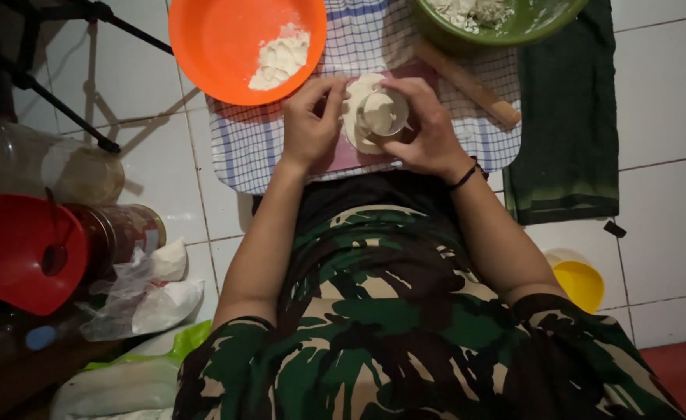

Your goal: Rolling out dough, cutting it into circles with a metal cutter, and folding it to make dumplings.

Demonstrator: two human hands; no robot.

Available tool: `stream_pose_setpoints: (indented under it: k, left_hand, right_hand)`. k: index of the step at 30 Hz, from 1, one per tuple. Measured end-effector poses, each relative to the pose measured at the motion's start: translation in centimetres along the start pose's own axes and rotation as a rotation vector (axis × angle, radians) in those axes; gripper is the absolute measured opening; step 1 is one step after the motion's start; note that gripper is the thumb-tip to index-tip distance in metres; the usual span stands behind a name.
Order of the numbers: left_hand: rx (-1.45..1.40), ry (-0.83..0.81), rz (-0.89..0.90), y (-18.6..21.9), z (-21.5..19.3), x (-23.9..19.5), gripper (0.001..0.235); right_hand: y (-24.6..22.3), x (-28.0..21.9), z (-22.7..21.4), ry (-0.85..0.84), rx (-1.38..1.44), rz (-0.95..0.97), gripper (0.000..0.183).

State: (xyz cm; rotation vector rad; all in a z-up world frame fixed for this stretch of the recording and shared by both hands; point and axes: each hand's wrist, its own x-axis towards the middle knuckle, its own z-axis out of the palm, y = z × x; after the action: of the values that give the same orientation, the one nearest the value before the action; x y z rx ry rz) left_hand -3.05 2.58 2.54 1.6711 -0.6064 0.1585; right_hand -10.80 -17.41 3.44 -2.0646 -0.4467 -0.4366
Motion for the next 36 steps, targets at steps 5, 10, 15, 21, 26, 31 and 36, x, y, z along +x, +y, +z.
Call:
stream_pose_setpoints:
  k: [5, 10, 15, 21, 26, 31, 36]
  left_hand:
    - [0.132, -0.135, 0.033, -1.3, 0.2, 0.2, 0.020]
    - [0.347, -0.333, 0.169, -1.8, 0.5, 0.2, 0.038]
    - [0.410, -0.373, 0.045, -1.0, 1.1, -0.1, 0.040]
    - [0.450, -0.342, 0.029, -1.5, 1.6, 0.1, 0.032]
    - [0.411, -0.296, 0.041, -1.2, 2.0, 0.4, 0.026]
    - [0.403, -0.300, 0.013, -1.4, 1.8, 0.5, 0.024]
    - [0.310, -0.253, -0.006, -1.6, 1.3, -0.2, 0.023]
  right_hand:
    - [0.8, -0.3, -0.1, 0.165, 0.049, 0.037, 0.078]
    - [0.9, -0.6, -0.6, 0.301, 0.183, 0.113, 0.073]
    - [0.9, -0.8, -0.3, 0.301, 0.116, 0.134, 0.076]
    - [0.6, -0.6, -0.2, 0.311, 0.054, 0.114, 0.077]
    - [0.5, -0.5, -0.2, 0.312, 0.034, 0.125, 0.076]
    - [0.4, 1.8, -0.4, 0.231, -0.028, 0.139, 0.078]
    - [2.2, 5.5, 0.3, 0.112, -0.104, -0.011, 0.078]
